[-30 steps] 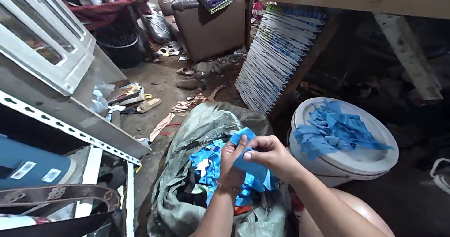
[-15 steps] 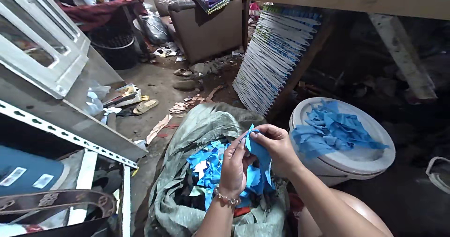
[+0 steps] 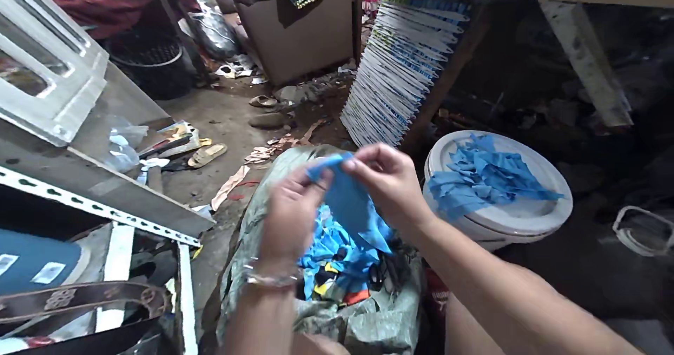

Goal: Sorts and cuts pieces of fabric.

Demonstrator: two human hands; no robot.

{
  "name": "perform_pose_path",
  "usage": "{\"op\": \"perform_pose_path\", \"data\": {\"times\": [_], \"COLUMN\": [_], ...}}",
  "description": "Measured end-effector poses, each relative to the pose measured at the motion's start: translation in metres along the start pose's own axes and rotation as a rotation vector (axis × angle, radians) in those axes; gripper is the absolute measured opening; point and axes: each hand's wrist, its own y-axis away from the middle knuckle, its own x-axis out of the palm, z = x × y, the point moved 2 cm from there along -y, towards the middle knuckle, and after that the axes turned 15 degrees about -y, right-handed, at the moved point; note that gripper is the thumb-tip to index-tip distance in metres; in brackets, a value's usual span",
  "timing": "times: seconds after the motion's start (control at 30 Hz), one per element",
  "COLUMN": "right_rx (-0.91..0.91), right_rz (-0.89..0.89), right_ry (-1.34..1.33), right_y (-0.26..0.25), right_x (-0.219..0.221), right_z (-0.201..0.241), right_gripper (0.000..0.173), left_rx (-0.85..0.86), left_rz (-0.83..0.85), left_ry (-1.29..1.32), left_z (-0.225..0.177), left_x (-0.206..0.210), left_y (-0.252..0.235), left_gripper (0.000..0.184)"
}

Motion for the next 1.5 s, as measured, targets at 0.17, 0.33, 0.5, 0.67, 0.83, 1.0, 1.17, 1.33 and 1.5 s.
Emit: {"op": "perform_pose_path", "data": {"times": [0.17, 0.33, 0.5, 0.67, 0.83, 1.0, 1.17, 1.33, 1.5], "right_rx": [-0.047, 0.396, 1.157, 1.514, 1.543, 1.577, 1.577, 1.528, 1.422], "right_rz": [0.123, -0.033, -0.118, -0.016, -0.122, -0.282, -0.32, -0.722, -0.664], "right_ry": [-0.112, -0.014, 0.424, 0.6, 0.536, 0.241, -0.194, -0.529, -0.771], "right_y": [-0.048, -0.024, 0.097, 0.178, 0.182, 0.179, 0.163, 0.141, 0.125], "right_x": [0.035, -0.02, -0.101, -0.117, -0.118, -0.118, -0.096, -0.077, -0.048], "right_z": [0.041, -0.059, -0.199, -0.239, -0.256, -0.251, -0.24, -0.21, -0.137], "right_gripper": [0.011, 0.022, 0.036, 0.054, 0.066, 0.057, 0.039, 0.043, 0.065], "left_rx": [0.165, 0.233, -0.167, 0.036, -0.075, -0.289, -0.543, -0.617, -0.582], "left_rz": [0.043, 0.189, 0.134, -0.014, -0.164, -0.147, -0.239, -0.199, -0.209], "left_ry": [-0.114, -0.225, -0.374, -0.224, -0.248, 0.051, 0.267, 0.265, 0.198], "left_z": [-0.108, -0.122, -0.144, -0.098, -0.074, 0.033, 0.089, 0.108, 0.115], "left_x": [-0.101, -0.201, -0.204, -0.213, -0.134, -0.078, -0.03, -0.019, -0.027], "left_y": [-0.077, -0.148, -0.125, -0.097, -0.032, -0.003, 0.013, 0.02, 0.015], "left_gripper": [0.014, 0.025, 0.021, 0.022, 0.021, 0.02, 0.013, 0.019, 0.021]}}
